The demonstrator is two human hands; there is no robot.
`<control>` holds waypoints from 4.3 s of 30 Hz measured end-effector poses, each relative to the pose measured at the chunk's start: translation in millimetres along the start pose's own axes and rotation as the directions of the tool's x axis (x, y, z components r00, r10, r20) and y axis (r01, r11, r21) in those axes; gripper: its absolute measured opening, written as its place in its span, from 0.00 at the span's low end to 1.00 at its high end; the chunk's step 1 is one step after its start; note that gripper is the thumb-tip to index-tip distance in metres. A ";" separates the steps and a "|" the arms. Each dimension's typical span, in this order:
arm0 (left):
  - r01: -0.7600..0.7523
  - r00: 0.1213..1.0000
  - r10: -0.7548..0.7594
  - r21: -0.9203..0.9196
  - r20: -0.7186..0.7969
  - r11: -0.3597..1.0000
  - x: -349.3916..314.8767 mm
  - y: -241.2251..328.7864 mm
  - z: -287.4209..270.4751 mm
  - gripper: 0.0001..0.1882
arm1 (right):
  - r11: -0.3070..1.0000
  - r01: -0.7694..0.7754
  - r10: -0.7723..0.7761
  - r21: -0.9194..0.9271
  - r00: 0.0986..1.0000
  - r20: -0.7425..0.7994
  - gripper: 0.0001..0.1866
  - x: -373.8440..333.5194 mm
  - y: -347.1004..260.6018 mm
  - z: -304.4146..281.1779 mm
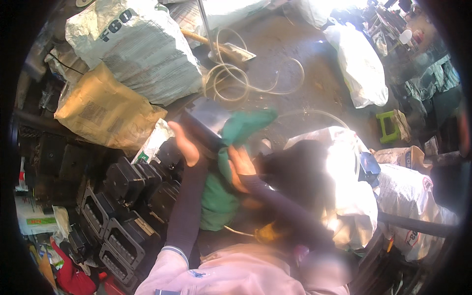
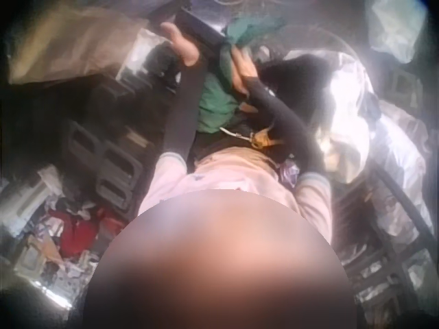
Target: The person cleans black plastic parts by spraying them with a nozzle and wiping them with a green cloth. The person handles the parts one at a time, turning them over to wipe different sides, and places cleaned parts aside.
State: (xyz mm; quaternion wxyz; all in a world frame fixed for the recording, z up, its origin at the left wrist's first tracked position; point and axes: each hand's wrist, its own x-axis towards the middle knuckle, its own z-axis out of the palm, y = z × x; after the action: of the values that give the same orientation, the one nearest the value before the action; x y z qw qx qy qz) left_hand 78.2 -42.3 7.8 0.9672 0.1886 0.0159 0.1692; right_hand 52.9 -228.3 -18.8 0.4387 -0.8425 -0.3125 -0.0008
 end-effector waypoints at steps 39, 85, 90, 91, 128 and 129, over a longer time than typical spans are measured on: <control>0.281 0.957 -0.286 0.367 -0.042 0.887 -46.4 5.3 41.9 0.42 | 0.901 0.422 -0.433 0.097 0.884 0.177 0.19 86.6 -85.7 -110.1; 0.294 0.877 -0.291 0.053 0.383 0.954 -27.6 13.3 12.4 0.36 | 0.980 0.171 -0.177 0.101 0.983 0.054 0.39 52.3 -89.5 -106.7; 0.067 0.981 -0.138 0.440 0.133 0.895 -40.2 22.3 11.9 0.38 | 0.869 0.487 -0.493 -0.084 0.866 -0.082 0.37 64.1 -85.2 -61.4; 0.053 0.983 -0.130 0.472 0.131 0.880 -40.4 24.7 8.3 0.39 | 0.856 0.506 -0.516 -0.107 0.849 -0.114 0.37 57.5 -85.2 -55.4; 0.378 0.891 -0.143 -0.531 0.431 0.759 -41.5 37.0 -27.5 0.43 | 0.942 0.073 -0.042 0.327 0.994 -0.102 0.16 12.6 -24.0 -34.2; 0.376 0.903 -0.158 -0.558 0.400 0.740 -42.4 40.7 -29.4 0.44 | 0.935 0.069 -0.044 0.347 0.996 -0.079 0.15 14.2 -24.7 -32.5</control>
State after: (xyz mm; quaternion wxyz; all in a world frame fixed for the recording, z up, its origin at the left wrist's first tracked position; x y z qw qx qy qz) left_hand 22.3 -10.3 -5.9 0.9773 -0.1206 -0.1740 -0.0114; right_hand 60.2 -234.5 23.4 0.5916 -0.7415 -0.3163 0.0126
